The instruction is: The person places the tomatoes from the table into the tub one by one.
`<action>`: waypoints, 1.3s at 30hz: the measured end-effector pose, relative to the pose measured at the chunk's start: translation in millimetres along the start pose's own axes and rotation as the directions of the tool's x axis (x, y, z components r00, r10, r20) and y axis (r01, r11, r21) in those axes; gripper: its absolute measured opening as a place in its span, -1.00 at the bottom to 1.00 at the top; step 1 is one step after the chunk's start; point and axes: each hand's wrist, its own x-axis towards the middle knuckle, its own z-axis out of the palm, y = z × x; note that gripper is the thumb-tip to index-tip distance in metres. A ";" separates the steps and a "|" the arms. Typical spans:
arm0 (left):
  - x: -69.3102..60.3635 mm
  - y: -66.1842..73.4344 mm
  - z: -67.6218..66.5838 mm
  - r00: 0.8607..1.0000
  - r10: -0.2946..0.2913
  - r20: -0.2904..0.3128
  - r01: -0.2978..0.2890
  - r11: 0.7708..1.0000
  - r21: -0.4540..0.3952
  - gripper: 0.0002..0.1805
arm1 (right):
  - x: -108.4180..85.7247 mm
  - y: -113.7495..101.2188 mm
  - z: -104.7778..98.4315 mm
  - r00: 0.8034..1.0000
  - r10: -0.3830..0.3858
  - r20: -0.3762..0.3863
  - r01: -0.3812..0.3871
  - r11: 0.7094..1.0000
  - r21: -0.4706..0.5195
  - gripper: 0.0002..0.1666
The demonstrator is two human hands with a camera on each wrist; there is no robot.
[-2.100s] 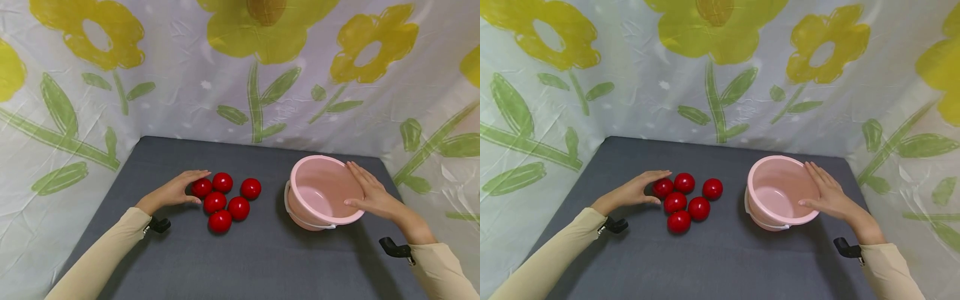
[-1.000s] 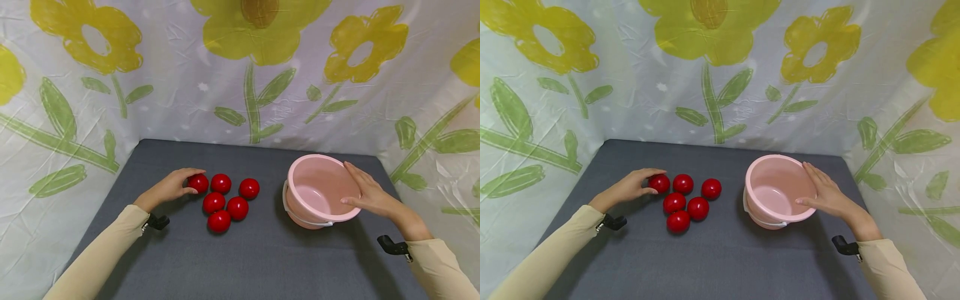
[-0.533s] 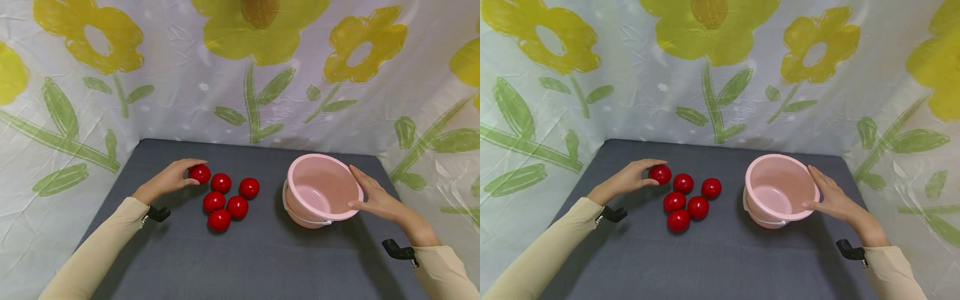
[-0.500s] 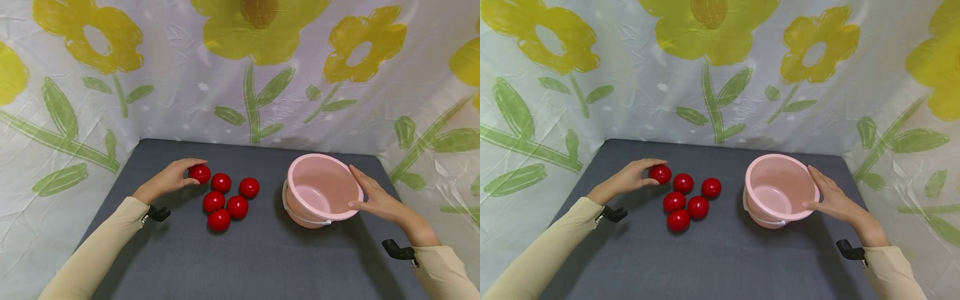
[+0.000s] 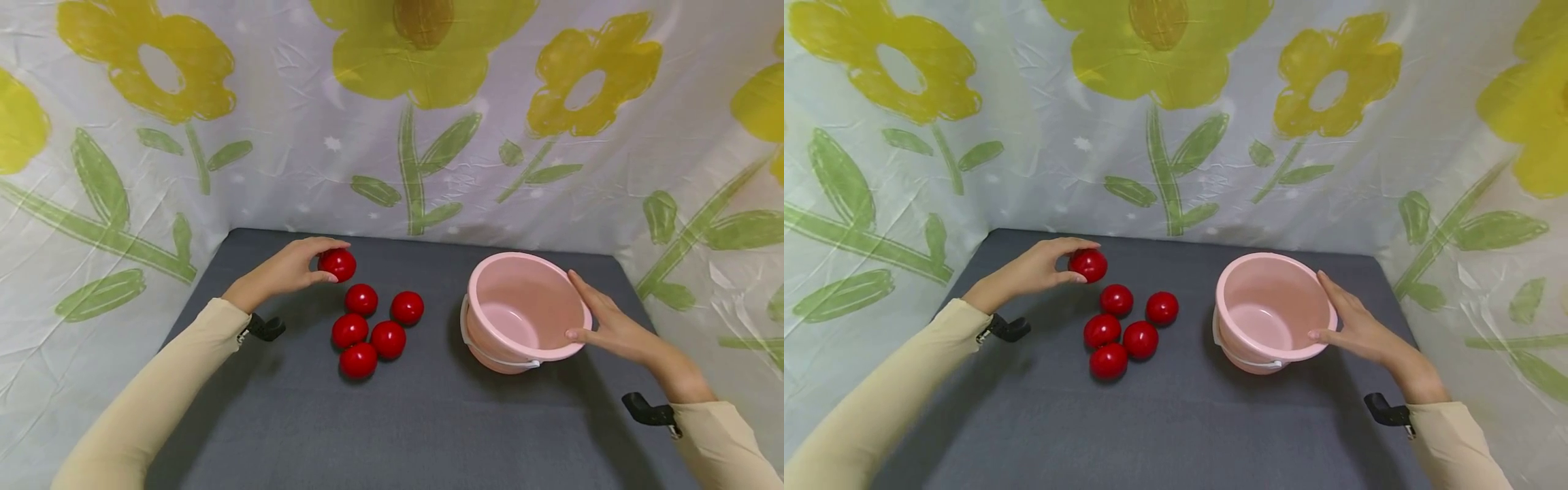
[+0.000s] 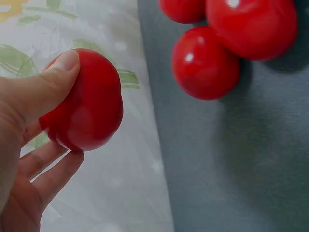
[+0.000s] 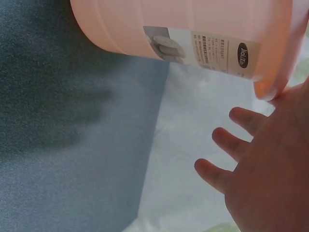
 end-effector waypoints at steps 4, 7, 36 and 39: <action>7.8 3.9 -4.6 1.000 0.028 0.007 -0.028 1.000 0.008 -0.30 | 0.4 1.1 2.1 1.000 -0.006 -0.007 0.007 1.000 0.011 0.29; 14.2 6.8 -6.5 0.999 0.042 0.012 -0.042 0.999 0.011 -0.33 | 0.3 1.6 2.7 1.000 -0.003 -0.009 0.003 1.000 0.012 0.29; 82.2 64.7 -10.5 0.974 0.212 0.080 -0.215 0.976 0.024 -0.45 | 2.7 0.9 2.9 1.000 0.013 0.015 -0.014 1.000 0.021 0.30; 86.7 68.5 -10.4 0.974 0.209 0.083 -0.211 0.977 0.019 -0.45 | 2.7 1.2 3.3 1.000 0.008 0.014 -0.008 1.000 0.025 0.30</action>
